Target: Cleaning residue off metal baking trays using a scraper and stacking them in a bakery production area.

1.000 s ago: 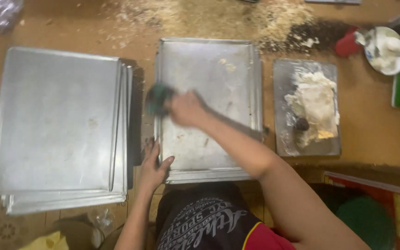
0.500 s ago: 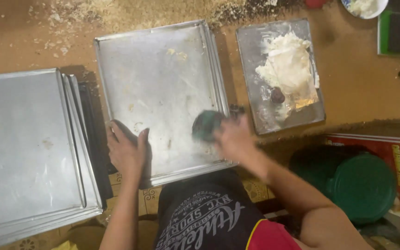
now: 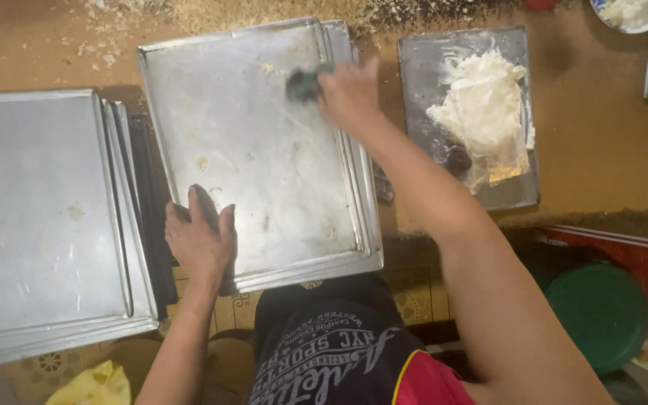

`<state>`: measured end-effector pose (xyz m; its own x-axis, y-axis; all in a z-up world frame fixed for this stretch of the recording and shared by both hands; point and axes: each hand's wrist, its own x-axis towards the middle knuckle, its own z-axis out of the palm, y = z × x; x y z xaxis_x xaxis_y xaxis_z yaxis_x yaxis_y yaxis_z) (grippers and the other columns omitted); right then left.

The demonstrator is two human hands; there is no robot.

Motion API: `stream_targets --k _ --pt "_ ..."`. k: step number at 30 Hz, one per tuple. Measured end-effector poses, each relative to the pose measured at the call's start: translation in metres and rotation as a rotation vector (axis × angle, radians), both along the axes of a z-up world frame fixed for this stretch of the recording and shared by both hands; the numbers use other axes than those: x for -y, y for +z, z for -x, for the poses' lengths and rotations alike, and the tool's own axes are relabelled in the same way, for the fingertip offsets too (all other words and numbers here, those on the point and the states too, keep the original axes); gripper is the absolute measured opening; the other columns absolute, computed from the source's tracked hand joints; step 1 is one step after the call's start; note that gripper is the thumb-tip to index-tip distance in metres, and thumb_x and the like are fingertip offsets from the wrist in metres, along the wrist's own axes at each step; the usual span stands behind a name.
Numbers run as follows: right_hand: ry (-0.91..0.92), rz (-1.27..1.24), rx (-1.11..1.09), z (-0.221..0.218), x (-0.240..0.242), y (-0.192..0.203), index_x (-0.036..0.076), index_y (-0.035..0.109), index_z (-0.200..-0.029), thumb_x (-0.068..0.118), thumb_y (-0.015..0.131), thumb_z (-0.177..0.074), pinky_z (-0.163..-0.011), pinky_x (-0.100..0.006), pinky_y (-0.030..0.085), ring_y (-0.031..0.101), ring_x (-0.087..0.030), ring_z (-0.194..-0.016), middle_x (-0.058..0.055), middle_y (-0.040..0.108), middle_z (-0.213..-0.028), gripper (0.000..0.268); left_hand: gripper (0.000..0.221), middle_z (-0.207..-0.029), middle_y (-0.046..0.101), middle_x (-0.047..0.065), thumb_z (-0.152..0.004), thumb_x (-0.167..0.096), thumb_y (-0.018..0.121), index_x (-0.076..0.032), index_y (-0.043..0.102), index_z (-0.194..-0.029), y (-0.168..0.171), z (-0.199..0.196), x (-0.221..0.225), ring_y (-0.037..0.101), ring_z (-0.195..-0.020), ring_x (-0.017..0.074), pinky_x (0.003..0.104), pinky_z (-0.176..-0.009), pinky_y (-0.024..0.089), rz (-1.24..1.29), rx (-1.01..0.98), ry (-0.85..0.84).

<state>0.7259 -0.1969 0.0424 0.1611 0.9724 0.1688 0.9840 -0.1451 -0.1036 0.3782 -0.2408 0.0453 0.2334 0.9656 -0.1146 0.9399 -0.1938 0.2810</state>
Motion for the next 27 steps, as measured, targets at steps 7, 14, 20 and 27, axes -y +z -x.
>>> stream_targets --k 7,14,20,27 --pt "-0.205 -0.134 -0.062 -0.036 -0.078 0.041 0.017 0.075 -0.109 0.025 0.069 -0.092 -0.092 -0.064 0.034 0.066 -0.029 -0.095 -0.012 0.070 -0.101 0.020 0.083 -0.157 0.028 0.035 -0.099 -0.068 0.034 -0.012 0.029 -0.161 0.009 0.012 0.000 0.030 -0.145 0.0466 0.056 -0.118 0.021 0.151 -0.033 0.004" --pt "-0.351 0.001 -0.032 -0.007 -0.024 0.014 0.013 0.070 -0.091 0.030 0.065 -0.085 -0.089 -0.076 0.035 0.065 -0.042 -0.095 -0.017 0.069 -0.095 0.019 0.076 -0.158 0.019 0.038 -0.100 -0.062 0.037 -0.017 0.028 -0.160 0.037 0.009 -0.003 0.022 -0.146 0.0497 0.059 -0.119 0.019 0.289 0.047 0.006" --pt "-0.390 0.324 -0.113 0.043 -0.098 0.005 0.016 0.072 -0.097 0.031 0.056 -0.088 -0.099 -0.067 0.034 0.070 -0.034 -0.092 -0.009 0.076 -0.094 0.024 0.066 -0.153 0.022 0.044 -0.102 -0.058 0.039 -0.023 0.032 -0.157 0.023 0.017 -0.003 0.026 -0.143 0.0540 0.060 -0.115 0.027 0.291 0.020 -0.127" --pt "-0.053 0.230 -0.457 0.119 -0.146 0.004 0.018 0.068 -0.089 0.030 0.059 -0.082 -0.074 -0.052 0.051 0.071 -0.039 -0.091 -0.012 0.076 -0.092 0.017 0.065 -0.155 0.022 0.040 -0.100 -0.056 0.044 -0.023 0.032 -0.155 0.044 0.008 -0.007 0.024 -0.142 0.0516 0.061 -0.116 0.023 0.319 0.079 -0.047"
